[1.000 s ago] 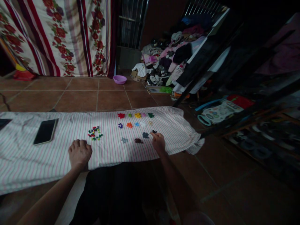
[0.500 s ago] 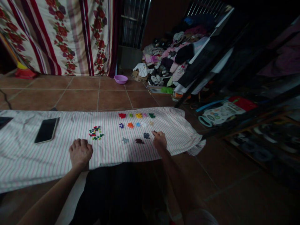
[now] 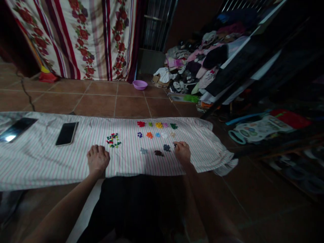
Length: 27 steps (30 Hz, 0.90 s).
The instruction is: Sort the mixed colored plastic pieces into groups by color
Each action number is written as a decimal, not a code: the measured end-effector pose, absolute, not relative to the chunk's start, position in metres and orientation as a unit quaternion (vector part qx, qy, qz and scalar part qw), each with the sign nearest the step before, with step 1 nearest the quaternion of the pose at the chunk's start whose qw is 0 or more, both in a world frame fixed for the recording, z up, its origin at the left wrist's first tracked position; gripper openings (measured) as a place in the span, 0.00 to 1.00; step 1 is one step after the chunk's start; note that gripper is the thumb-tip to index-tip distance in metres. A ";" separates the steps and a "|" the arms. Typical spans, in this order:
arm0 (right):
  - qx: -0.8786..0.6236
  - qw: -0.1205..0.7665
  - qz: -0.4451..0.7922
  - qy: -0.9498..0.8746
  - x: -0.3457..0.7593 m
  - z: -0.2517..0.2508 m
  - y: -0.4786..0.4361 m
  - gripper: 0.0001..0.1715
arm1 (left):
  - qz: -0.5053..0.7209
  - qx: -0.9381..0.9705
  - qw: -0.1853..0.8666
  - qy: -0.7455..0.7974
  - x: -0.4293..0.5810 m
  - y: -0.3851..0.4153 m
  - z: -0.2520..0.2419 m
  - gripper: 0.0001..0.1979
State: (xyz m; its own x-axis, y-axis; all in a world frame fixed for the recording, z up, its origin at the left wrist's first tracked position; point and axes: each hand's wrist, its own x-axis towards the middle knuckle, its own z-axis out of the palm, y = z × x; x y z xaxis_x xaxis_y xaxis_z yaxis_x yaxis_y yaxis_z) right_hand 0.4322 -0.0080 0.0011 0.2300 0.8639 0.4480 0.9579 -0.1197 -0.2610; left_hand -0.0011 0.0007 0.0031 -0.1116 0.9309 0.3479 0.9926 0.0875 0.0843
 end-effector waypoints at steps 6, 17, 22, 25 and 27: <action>-0.705 0.311 -0.050 -0.636 0.388 0.007 0.008 0.20 | -0.162 -0.656 0.091 -0.731 0.000 0.001 0.004 0.14; -0.569 0.315 0.105 -0.752 0.248 -0.004 0.036 0.20 | -0.164 -0.657 0.087 -0.731 -0.001 0.002 0.003 0.13; -0.529 0.281 0.135 -0.789 0.200 -0.002 0.042 0.18 | -0.169 -0.654 0.084 -0.732 -0.001 0.001 0.004 0.13; -0.528 0.253 0.134 -0.800 0.181 0.003 0.046 0.17 | -0.176 -0.654 0.081 -0.731 -0.001 0.002 0.003 0.13; -0.529 0.234 0.133 -0.805 0.171 0.008 0.050 0.17 | -0.176 -0.653 0.078 -0.732 0.000 0.002 0.003 0.13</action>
